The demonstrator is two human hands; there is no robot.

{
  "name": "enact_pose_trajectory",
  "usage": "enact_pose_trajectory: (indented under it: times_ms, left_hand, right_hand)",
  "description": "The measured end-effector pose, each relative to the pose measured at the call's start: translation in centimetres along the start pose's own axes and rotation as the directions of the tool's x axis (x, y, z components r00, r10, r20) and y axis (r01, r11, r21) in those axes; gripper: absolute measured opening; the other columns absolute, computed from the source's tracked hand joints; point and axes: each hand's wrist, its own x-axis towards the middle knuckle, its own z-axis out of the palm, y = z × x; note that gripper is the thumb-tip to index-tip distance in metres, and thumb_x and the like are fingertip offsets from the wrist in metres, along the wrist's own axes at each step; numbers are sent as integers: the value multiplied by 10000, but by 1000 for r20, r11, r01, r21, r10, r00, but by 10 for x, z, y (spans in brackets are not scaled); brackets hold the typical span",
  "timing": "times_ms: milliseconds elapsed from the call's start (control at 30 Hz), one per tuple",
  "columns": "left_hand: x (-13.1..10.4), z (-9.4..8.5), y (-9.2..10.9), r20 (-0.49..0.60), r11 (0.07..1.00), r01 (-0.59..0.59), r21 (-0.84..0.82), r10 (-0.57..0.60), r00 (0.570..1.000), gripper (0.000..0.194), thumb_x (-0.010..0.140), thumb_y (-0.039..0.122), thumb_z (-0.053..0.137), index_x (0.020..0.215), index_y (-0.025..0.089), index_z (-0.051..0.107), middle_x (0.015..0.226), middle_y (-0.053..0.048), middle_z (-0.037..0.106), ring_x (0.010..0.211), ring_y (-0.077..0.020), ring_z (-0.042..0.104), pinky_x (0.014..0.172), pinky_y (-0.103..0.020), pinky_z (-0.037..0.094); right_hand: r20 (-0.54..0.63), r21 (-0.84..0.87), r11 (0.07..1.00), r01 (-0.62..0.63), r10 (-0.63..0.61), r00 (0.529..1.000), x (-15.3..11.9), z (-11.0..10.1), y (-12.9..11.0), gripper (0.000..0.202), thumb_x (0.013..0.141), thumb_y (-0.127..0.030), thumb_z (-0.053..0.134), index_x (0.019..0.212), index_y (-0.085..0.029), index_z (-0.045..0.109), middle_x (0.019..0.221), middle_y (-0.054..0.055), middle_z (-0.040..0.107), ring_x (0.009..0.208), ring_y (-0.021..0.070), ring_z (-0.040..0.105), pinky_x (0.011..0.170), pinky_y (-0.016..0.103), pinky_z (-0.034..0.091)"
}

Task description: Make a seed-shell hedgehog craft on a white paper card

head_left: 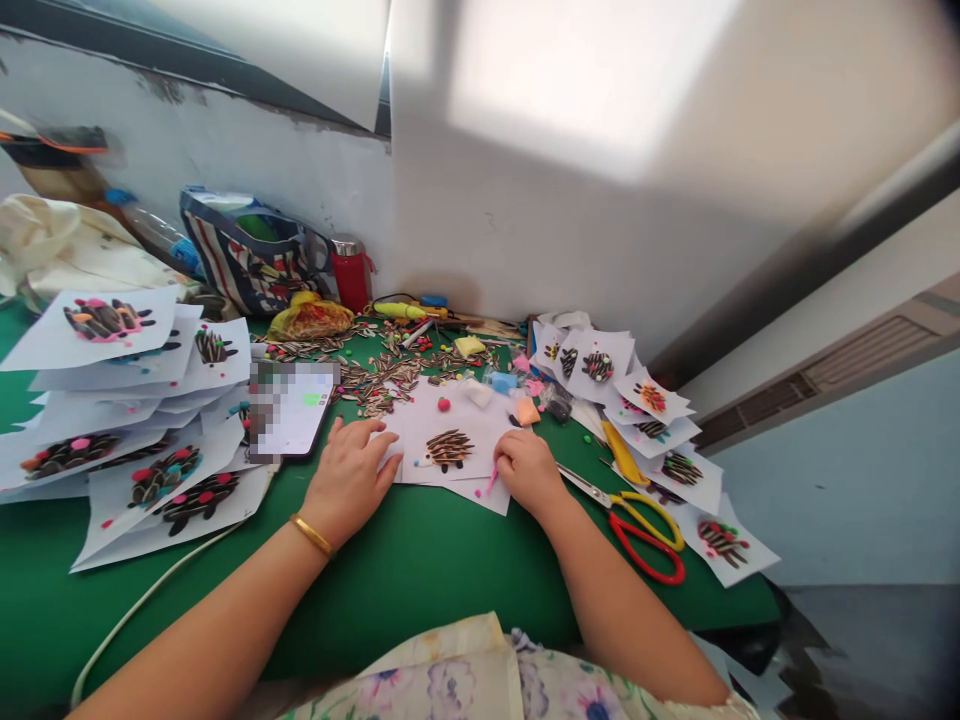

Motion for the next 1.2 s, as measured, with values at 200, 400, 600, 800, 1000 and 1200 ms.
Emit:
enact_pose_trajectory:
  times_ms: [200,400,600,800,1000,1200]
  left_hand:
    - [0,1,-1,9,1000,-22,-14,22,1000,260,896,331,499,1048,214,675,1169,-105,625,1139,-267,560,1150,-532,267]
    - [1,1,0,22,999,-42,-18,43,999,254,903,317,480,1010,215,686,1141,-100,633,1122,-259,567,1146,-535,269]
    - [0,-1,1,32,998,-32,-51,34,999,247,900,314,478,1000,224,685,1135,-92,633,1115,-255,569,1148,-535,265]
    - [1,-2,2,39,997,-43,-62,45,998,250,907,308,475,999,217,689,1124,-92,635,1102,-252,575,1148,-533,266]
    - [1,-2,3,36,997,-43,-67,46,998,239,899,300,480,983,227,692,1121,-89,642,1105,-256,574,1142,-549,269]
    - [1,-1,3,36,996,-56,-69,58,998,239,899,301,478,972,231,695,1120,-85,641,1098,-252,575,1145,-538,269]
  right_hand:
    - [-147,-66,992,-111,100,984,2,-7,17,244,808,-120,494,928,-203,689,989,69,667,956,229,543,875,348,400]
    - [-177,-205,960,-191,155,972,18,-18,34,320,884,-208,503,1156,-213,671,1228,95,614,1097,274,509,899,380,410]
    - [-134,-220,962,-164,137,982,27,-21,42,262,911,-200,463,905,-183,725,1139,101,642,1013,233,556,886,344,433]
    - [-211,-236,952,-193,143,967,26,-14,50,361,878,-178,504,1223,-171,610,1213,131,593,1059,272,515,878,383,433]
    - [-226,-255,947,-197,140,964,22,-14,47,369,869,-175,528,1218,-220,637,1190,121,588,1063,286,485,871,408,405]
    - [-131,-271,959,-89,55,990,19,-9,22,139,847,-296,625,911,-231,729,979,88,617,963,253,499,814,373,389]
